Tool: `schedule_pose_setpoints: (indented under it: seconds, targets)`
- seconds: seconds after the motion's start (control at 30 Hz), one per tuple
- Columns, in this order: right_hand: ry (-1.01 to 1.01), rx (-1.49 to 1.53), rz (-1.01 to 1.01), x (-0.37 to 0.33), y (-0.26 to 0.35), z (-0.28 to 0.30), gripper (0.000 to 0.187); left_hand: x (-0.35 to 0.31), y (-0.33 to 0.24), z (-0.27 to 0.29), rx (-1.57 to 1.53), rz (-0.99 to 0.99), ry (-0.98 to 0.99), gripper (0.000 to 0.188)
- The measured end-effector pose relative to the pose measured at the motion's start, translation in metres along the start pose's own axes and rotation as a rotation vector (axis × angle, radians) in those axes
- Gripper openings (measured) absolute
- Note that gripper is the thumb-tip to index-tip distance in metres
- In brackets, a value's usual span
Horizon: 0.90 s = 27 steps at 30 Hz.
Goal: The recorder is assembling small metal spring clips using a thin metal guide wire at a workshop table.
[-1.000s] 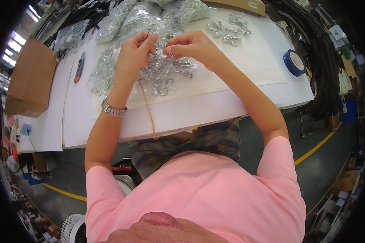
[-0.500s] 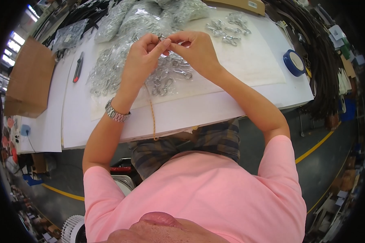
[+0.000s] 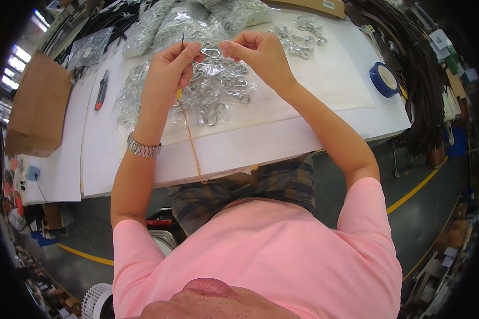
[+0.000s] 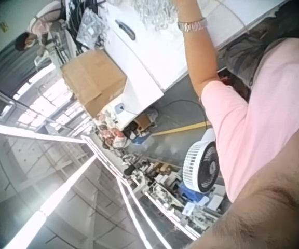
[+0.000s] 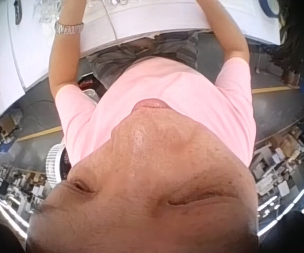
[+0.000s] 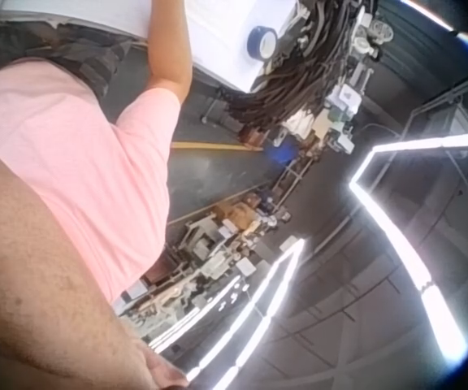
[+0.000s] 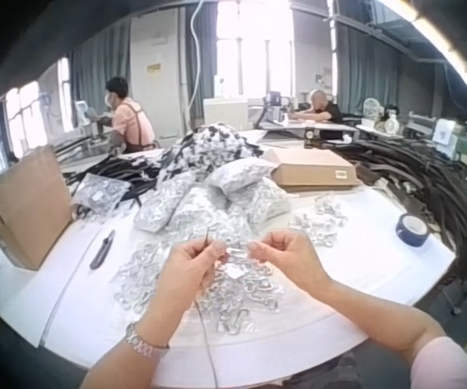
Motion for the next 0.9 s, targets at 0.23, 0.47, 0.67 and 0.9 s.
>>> schedule_pose_setpoints:
  seconds: [0.23,0.47,0.67,0.9]
  targets:
    - [0.108,0.04,-0.112,-0.007,-0.001,-0.011,0.037,0.001,0.008,-0.001,-0.355,0.126,0.22,0.031]
    - [0.178,-0.031,-0.171,-0.007,0.006,-0.012,0.047,0.005,0.014,0.0,-0.243,0.08,0.14,0.028]
    - [0.389,0.136,-0.427,-0.003,0.001,-0.005,0.028,-0.003,-0.002,-0.006,-0.063,-0.01,0.121,0.027]
    - [0.15,0.458,-0.526,0.005,-0.005,0.008,0.032,0.0,0.002,0.0,-0.242,0.022,0.038,0.026]
Point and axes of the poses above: each hand's wrist, its own x-axis towards the middle knuckle, its own z-axis out of the back of the hand, y = z × x, the point moved 1 cm from there along x, towards the middle knuckle, and after that the axes turned 15 degrees about x, right-handed, at the moved point
